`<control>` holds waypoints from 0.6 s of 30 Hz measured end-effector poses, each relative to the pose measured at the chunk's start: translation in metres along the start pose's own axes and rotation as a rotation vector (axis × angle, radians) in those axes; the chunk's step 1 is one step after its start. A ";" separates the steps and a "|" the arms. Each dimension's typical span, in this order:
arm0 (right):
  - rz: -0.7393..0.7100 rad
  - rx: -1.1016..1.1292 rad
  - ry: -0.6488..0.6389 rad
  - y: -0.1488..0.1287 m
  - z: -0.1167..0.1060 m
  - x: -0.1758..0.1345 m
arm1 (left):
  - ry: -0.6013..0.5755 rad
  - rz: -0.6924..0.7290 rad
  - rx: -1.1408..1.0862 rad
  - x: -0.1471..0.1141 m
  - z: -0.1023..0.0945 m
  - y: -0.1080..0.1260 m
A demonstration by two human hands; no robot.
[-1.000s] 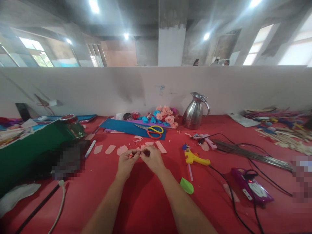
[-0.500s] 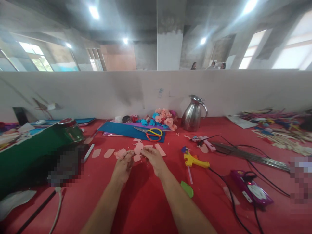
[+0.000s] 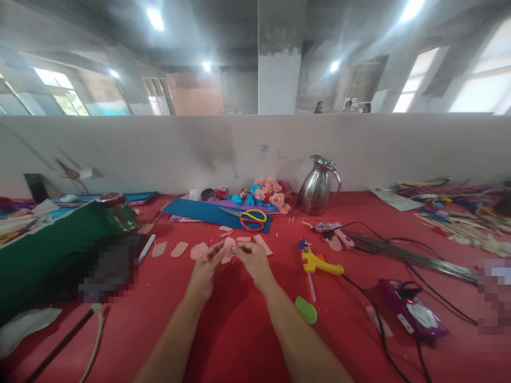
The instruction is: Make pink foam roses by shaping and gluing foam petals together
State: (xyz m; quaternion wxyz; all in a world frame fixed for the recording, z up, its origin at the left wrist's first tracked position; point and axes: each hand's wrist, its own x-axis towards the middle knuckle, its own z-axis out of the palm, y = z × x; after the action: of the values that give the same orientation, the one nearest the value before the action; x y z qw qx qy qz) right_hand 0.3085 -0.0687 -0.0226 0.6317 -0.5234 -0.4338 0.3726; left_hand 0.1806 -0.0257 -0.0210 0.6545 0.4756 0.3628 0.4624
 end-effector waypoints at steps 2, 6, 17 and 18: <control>0.003 0.009 -0.018 -0.001 0.002 -0.002 | -0.050 -0.035 -0.060 -0.001 0.001 0.000; 0.046 0.043 -0.022 -0.003 0.003 -0.002 | -0.014 -0.054 -0.116 -0.001 0.000 -0.002; -0.027 -0.043 -0.030 0.010 0.002 0.002 | 0.159 0.278 0.183 0.004 -0.004 -0.014; -0.055 -0.092 -0.023 0.009 0.002 0.001 | 0.173 0.324 0.214 0.004 -0.004 -0.014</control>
State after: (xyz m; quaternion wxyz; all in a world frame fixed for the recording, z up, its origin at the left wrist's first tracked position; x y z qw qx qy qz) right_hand 0.3066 -0.0651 -0.0312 0.6120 -0.5356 -0.4718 0.3407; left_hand 0.1820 -0.0229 -0.0356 0.4837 0.5533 0.3834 0.5594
